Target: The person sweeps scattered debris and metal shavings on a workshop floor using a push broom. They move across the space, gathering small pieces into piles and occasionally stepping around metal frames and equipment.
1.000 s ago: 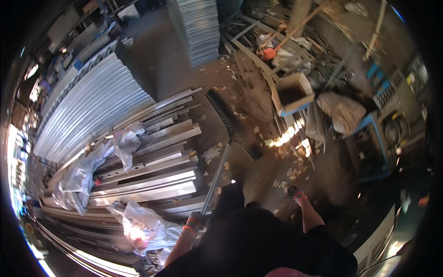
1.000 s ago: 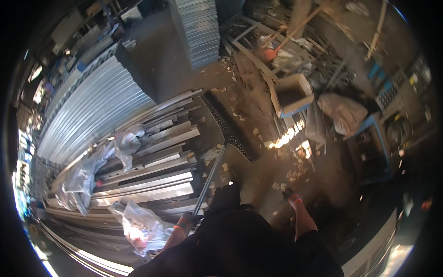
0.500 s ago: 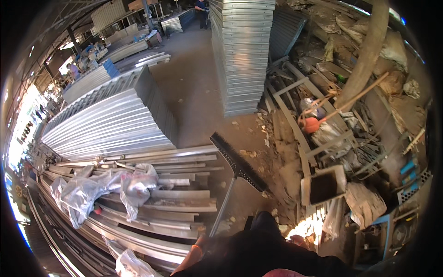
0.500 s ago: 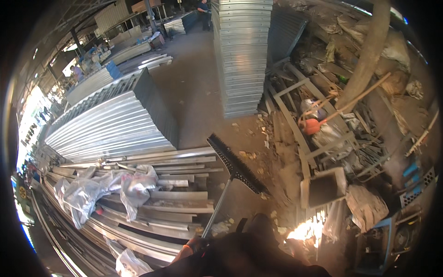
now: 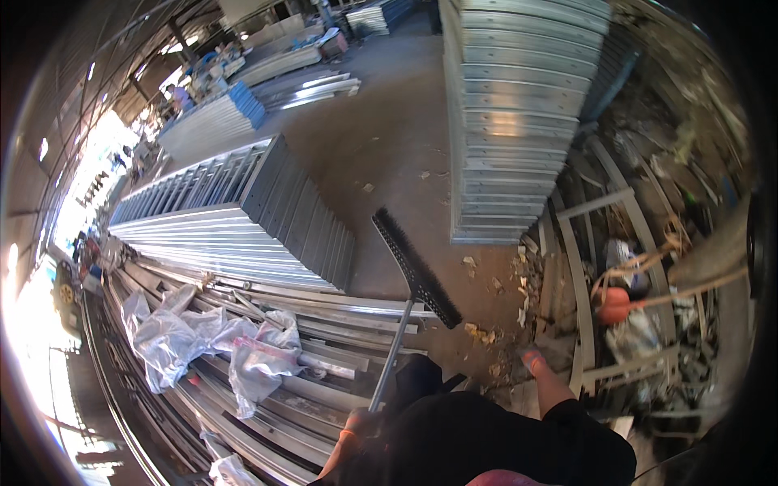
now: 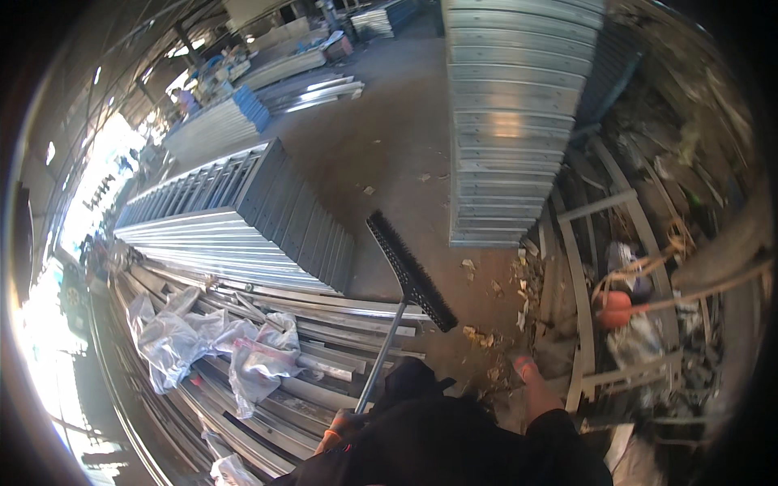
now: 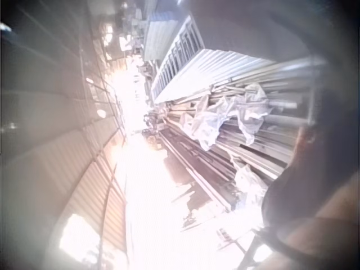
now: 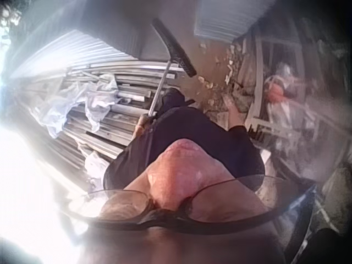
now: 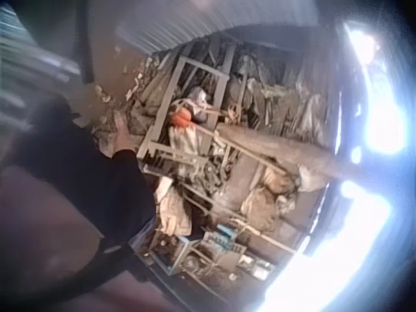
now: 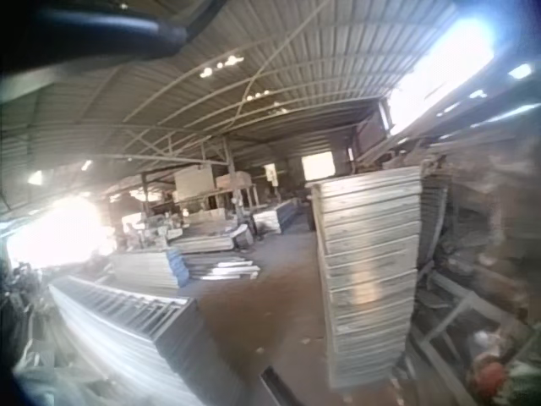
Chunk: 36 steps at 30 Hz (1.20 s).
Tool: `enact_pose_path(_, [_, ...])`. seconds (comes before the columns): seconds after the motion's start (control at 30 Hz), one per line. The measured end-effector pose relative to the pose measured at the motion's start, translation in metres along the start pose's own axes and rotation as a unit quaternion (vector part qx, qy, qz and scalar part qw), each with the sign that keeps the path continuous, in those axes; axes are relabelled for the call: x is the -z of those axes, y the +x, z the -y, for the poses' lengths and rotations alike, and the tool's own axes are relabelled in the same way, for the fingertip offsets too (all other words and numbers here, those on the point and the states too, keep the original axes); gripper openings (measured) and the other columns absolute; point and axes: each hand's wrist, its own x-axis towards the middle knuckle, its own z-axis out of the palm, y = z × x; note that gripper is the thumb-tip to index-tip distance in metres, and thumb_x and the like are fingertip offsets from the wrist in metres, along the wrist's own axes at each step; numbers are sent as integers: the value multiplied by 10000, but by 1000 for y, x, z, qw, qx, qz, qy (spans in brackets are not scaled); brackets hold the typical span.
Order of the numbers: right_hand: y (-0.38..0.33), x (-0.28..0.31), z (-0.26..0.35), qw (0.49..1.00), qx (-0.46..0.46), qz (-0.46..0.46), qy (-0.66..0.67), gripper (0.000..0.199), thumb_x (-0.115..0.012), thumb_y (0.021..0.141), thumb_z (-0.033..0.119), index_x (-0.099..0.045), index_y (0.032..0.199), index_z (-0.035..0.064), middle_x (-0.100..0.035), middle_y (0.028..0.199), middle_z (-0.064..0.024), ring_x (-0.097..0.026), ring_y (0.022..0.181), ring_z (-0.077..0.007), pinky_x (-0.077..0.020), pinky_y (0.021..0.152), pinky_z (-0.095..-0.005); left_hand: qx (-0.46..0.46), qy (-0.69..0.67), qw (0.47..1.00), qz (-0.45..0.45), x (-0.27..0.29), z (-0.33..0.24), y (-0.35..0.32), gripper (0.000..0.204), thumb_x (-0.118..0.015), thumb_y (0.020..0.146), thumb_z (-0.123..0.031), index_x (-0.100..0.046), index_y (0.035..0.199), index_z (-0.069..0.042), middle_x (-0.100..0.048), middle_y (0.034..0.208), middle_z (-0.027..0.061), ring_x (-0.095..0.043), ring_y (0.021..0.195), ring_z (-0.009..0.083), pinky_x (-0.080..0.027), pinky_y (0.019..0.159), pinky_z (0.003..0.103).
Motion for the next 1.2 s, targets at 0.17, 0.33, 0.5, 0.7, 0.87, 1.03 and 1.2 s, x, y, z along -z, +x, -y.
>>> enact_pose_path(0.17, [203, 195, -48, 982, 17, 11, -188, 496, -415, 1065, 117, -375, 1557, 169, -507, 1513, -68, -592, 1244, -267, -526, 908, -425, -103, 156, 979, -80, 39, -11, 160, 294, -759, 822, -307, -758, 1029, -99, -707, 797, 105, -632, 681, 251, -516, 633, 404])
enact_pose_path(0.33, [342, 260, -42, 985, 52, -102, -129, 344, -506, 1012, 149, -643, 1323, 100, -691, 1265, -125, -665, 1138, -310, -528, 931, -459, -2, 161, 982, -102, 147, -76, 362, 227, -668, 872, -305, -733, 846, -89, -737, 950, 191, -727, 903, 365, -572, 729, 483])
enact_pose_path(0.5, [451, 338, 26, 969, -14, 17, 248, 345, -609, 959, 255, -678, 1243, 70, -704, 1199, -157, -673, 1085, -345, -532, 925, -443, 147, -180, 973, 8, 294, -199, 416, 489, -662, 965, -448, -759, 1035, 26, -746, 882, 88, -667, 778, 154, -511, 657, 349])
enact_pose_path(0.7, [614, 453, 92, 898, -162, -52, 406, 388, -612, 929, 382, -710, 1146, 75, -721, 1085, -200, -684, 1035, -372, -543, 879, -448, 195, -332, 923, 6, 428, -281, 538, 577, -669, 945, -574, -775, 1020, -12, -746, 936, 81, -665, 828, 146, -509, 714, 358])
enact_pose_path(0.87, [827, 545, 59, 956, -25, 83, 281, 387, -637, 910, 369, -698, 1099, 36, -723, 957, -172, -710, 827, -342, -563, 751, -431, 142, -243, 958, -57, 519, -329, 674, 556, -633, 965, -537, -760, 1072, -6, -752, 968, 118, -678, 878, 185, -518, 757, 380])
enact_pose_path(1.03, [1019, 682, 43, 842, -143, 143, 500, 203, -697, 928, 155, -662, 1122, 107, -661, 790, -110, -639, 671, -247, -496, 561, -413, 68, -163, 976, -127, 613, -370, 775, 479, -615, 980, -454, -748, 1119, -15, -750, 976, 144, -691, 914, 218, -525, 795, 386])
enact_pose_path(1.2, [1240, 859, 66, 921, -4, 79, 383, 237, -731, 918, 181, -664, 1132, 107, -662, 836, -91, -641, 700, -233, -520, 586, -428, 106, -182, 963, -167, 719, -388, 870, 428, -604, 966, -387, -744, 1144, -23, -748, 1014, 167, -691, 973, 258, -520, 839, 398])
